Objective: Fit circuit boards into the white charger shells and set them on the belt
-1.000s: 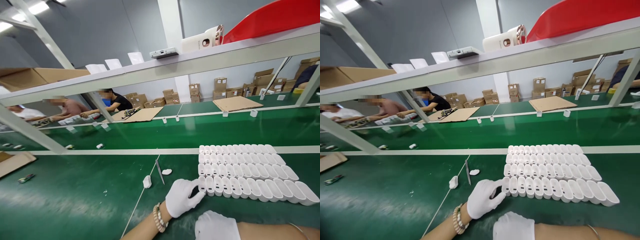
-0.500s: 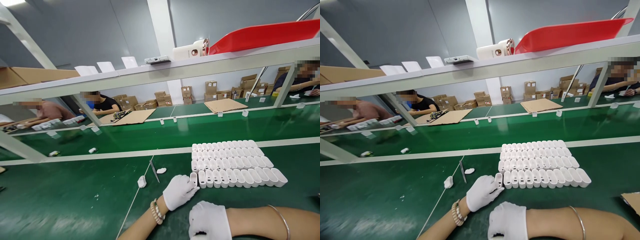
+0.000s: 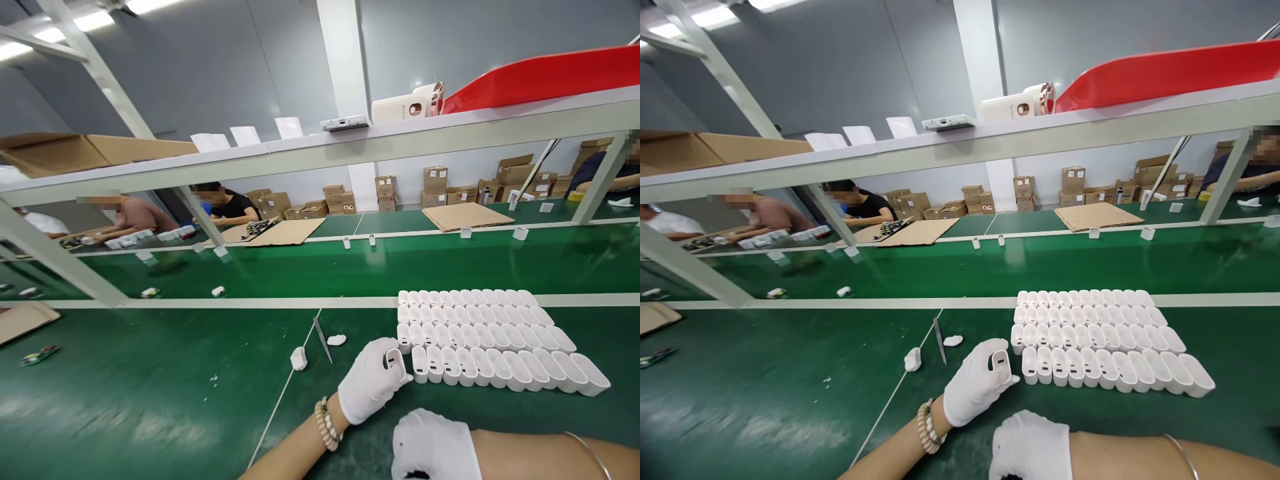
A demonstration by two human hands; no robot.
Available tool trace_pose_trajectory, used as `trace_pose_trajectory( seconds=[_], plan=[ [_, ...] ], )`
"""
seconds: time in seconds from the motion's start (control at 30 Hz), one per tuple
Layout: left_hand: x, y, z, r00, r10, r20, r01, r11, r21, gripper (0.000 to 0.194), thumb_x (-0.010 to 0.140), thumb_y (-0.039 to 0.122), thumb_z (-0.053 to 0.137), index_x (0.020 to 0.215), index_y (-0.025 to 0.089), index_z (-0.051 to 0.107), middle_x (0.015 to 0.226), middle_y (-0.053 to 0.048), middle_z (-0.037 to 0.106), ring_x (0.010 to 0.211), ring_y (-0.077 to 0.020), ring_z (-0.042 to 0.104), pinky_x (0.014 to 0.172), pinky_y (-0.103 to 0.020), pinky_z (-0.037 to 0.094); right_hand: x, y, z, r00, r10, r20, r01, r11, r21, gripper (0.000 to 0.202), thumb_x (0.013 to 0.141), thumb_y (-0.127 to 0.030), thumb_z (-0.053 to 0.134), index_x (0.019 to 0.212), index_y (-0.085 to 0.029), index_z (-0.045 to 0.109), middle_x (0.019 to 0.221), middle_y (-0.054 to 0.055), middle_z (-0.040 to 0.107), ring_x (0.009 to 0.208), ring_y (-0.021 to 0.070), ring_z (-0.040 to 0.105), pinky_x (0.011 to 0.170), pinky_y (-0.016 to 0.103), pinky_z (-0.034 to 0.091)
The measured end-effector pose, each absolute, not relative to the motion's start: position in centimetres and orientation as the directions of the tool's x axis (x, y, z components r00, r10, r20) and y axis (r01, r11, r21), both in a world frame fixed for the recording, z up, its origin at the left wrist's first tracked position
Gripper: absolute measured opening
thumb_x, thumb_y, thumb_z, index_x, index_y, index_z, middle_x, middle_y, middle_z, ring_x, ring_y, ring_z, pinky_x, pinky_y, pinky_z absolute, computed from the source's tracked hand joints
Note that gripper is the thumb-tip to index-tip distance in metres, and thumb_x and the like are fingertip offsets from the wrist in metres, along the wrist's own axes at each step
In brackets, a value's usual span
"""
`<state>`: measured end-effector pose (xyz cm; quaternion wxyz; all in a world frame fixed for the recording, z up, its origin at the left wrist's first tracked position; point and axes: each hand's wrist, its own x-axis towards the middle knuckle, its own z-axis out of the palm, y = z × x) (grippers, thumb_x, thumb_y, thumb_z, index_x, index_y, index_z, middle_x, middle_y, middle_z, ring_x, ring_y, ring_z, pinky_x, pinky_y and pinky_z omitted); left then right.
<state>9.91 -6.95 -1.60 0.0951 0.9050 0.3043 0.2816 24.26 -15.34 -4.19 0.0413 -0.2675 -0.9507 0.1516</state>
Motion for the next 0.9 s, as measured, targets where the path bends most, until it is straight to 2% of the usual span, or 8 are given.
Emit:
trace_pose_trajectory(
  seconds=[0.13, 0.23, 0.3, 0.37, 0.43, 0.5, 0.67, 0.9],
  plan=[
    [10.0, -6.5, -2.3, 0.701, 0.575, 0.422, 0.485, -0.818, 0.309, 0.029, 0.088, 0.034, 0.058, 0.063, 0.020, 0.054, 0.058, 0.001, 0.056, 0.055, -0.0134, 0.050, 0.055, -0.027, 0.043, 24.2, -15.3, -4.8, -0.855, 0.517, 0.025, 0.484, 0.816, -0.316, 0.016, 0.065, -0.017, 0.077, 0.062, -0.021, 0.061, 0.056, -0.008, 0.047, 0.049, 0.0109, 0.030, 0.044, 0.026, 0.020],
    [9.8, -6.4, -2.8, 0.735, 0.533, 0.418, 0.460, -0.846, 0.270, 0.040, 0.092, 0.039, 0.055, 0.057, 0.020, 0.053, 0.052, 0.001, 0.052, 0.052, -0.0123, 0.048, 0.053, -0.025, 0.041, 24.1, -15.3, -4.8, -0.857, 0.513, 0.047, 0.469, 0.814, -0.342, 0.017, 0.065, -0.013, 0.072, 0.059, -0.020, 0.058, 0.054, -0.008, 0.046, 0.049, 0.0105, 0.030, 0.045, 0.026, 0.021],
    [9.5, -6.3, -3.2, 0.738, 0.513, 0.438, 0.456, -0.858, 0.235, 0.037, 0.094, 0.039, 0.051, 0.064, 0.020, 0.060, 0.059, 0.000, 0.058, 0.055, -0.0128, 0.052, 0.054, -0.024, 0.043, 24.1, -15.3, -4.8, -0.853, 0.521, 0.045, 0.475, 0.808, -0.347, 0.020, 0.064, -0.012, 0.071, 0.056, -0.019, 0.055, 0.052, -0.008, 0.044, 0.048, 0.0107, 0.028, 0.045, 0.027, 0.020],
    [9.3, -6.2, -3.7, 0.732, 0.483, 0.480, 0.452, -0.872, 0.188, 0.027, 0.096, 0.035, 0.049, 0.083, 0.020, 0.066, 0.071, -0.002, 0.066, 0.063, -0.0148, 0.059, 0.058, -0.025, 0.047, 24.1, -15.3, -4.7, -0.848, 0.530, 0.030, 0.487, 0.800, -0.351, 0.022, 0.063, -0.012, 0.072, 0.055, -0.019, 0.053, 0.052, -0.007, 0.042, 0.048, 0.0109, 0.026, 0.045, 0.027, 0.020],
    [9.1, -6.1, -4.2, 0.721, 0.453, 0.525, 0.450, -0.882, 0.143, 0.021, 0.096, 0.032, 0.052, 0.107, 0.020, 0.065, 0.082, -0.005, 0.070, 0.071, -0.0174, 0.064, 0.064, -0.028, 0.052, 24.1, -15.3, -4.7, -0.846, 0.533, 0.010, 0.494, 0.791, -0.361, 0.024, 0.062, -0.011, 0.074, 0.056, -0.020, 0.053, 0.052, -0.007, 0.042, 0.048, 0.0108, 0.027, 0.046, 0.026, 0.022],
    [9.1, -5.9, -4.5, 0.711, 0.440, 0.549, 0.453, -0.883, 0.121, 0.026, 0.095, 0.029, 0.056, 0.119, 0.019, 0.060, 0.086, -0.006, 0.071, 0.075, -0.0188, 0.066, 0.068, -0.030, 0.054, 24.1, -15.3, -4.7, -0.848, 0.529, -0.011, 0.495, 0.786, -0.369, 0.025, 0.062, -0.012, 0.075, 0.058, -0.020, 0.052, 0.052, -0.007, 0.041, 0.048, 0.0109, 0.027, 0.046, 0.026, 0.022],
    [9.0, -5.7, -4.6, 0.723, 0.422, 0.547, 0.454, -0.887, 0.084, 0.018, 0.093, 0.015, 0.052, 0.108, 0.019, 0.062, 0.090, -0.006, 0.071, 0.080, -0.0183, 0.068, 0.072, -0.029, 0.056, 24.2, -15.4, -4.8, -0.848, 0.530, -0.019, 0.497, 0.781, -0.379, 0.021, 0.060, -0.011, 0.074, 0.060, -0.021, 0.054, 0.052, -0.008, 0.040, 0.048, 0.0112, 0.023, 0.046, 0.025, 0.020],
    [9.4, -6.0, -3.9, 0.772, 0.439, 0.460, 0.499, -0.867, -0.010, 0.034, 0.084, 0.002, 0.045, 0.107, 0.021, 0.061, 0.075, -0.002, 0.059, 0.066, -0.0156, 0.057, 0.060, -0.026, 0.047, 24.4, -15.6, -5.2, -0.842, 0.531, 0.093, 0.466, 0.804, -0.371, 0.013, 0.076, -0.023, 0.066, 0.064, -0.021, 0.061, 0.056, -0.007, 0.049, 0.050, 0.0119, 0.025, 0.048, 0.026, 0.021]
  ],
)
